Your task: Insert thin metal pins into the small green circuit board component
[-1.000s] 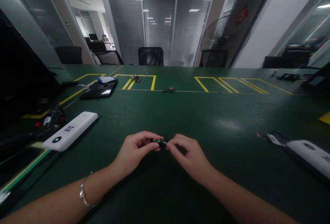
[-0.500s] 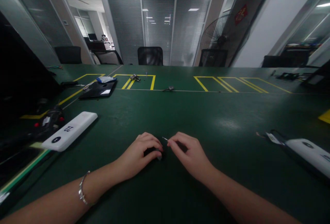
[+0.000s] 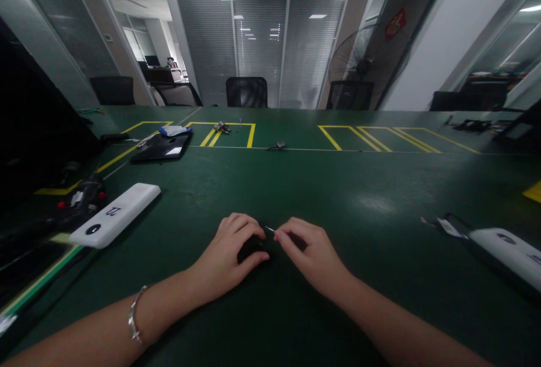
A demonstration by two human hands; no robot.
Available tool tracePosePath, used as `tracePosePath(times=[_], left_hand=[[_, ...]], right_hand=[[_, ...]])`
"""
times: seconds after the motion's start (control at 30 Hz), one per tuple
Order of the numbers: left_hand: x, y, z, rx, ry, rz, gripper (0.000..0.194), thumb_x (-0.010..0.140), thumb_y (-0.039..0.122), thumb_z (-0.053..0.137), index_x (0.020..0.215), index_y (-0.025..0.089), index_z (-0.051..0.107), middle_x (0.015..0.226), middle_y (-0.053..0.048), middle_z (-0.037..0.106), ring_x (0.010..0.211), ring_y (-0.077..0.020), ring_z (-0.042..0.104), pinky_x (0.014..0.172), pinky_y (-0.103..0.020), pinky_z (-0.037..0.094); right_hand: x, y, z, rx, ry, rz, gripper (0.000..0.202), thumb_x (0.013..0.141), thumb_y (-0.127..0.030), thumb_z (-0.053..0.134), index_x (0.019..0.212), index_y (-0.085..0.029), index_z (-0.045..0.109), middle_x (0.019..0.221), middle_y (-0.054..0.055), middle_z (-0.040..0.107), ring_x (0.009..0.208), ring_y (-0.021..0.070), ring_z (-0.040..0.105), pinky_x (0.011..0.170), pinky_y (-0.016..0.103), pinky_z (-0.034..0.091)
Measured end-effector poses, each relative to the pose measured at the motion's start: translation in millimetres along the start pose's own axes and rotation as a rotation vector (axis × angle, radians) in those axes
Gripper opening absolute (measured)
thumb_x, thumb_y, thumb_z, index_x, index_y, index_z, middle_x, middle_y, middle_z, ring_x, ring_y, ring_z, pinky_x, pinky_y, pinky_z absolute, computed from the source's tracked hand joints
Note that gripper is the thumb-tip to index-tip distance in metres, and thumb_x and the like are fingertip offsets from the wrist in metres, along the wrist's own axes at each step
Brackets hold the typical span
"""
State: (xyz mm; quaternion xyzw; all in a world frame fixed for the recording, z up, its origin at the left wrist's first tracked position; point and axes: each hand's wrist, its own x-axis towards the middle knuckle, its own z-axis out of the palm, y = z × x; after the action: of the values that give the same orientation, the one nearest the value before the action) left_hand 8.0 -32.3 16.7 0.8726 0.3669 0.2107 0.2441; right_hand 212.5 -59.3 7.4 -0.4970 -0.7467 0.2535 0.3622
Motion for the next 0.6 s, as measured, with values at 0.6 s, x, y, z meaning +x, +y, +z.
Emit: tracePosePath(times=[0.6], left_hand=[[-4.3,9.1,3.3,0.021,-0.076,-0.046,0.018,0.076,0.012,0.054,0.091,0.019,0.046,0.096,-0.005,0.050,0.088,-0.0227,0.048,0.075,-0.036,0.041]], right_hand=[[-2.9,-0.9,3.0,-0.248,-0.175,0.012,0.033,0.080,-0.015,0.066,0.111,-0.026,0.060,0.098,0.002,0.064,0.087,0.0197,0.059,0.073,0.032,0.047]])
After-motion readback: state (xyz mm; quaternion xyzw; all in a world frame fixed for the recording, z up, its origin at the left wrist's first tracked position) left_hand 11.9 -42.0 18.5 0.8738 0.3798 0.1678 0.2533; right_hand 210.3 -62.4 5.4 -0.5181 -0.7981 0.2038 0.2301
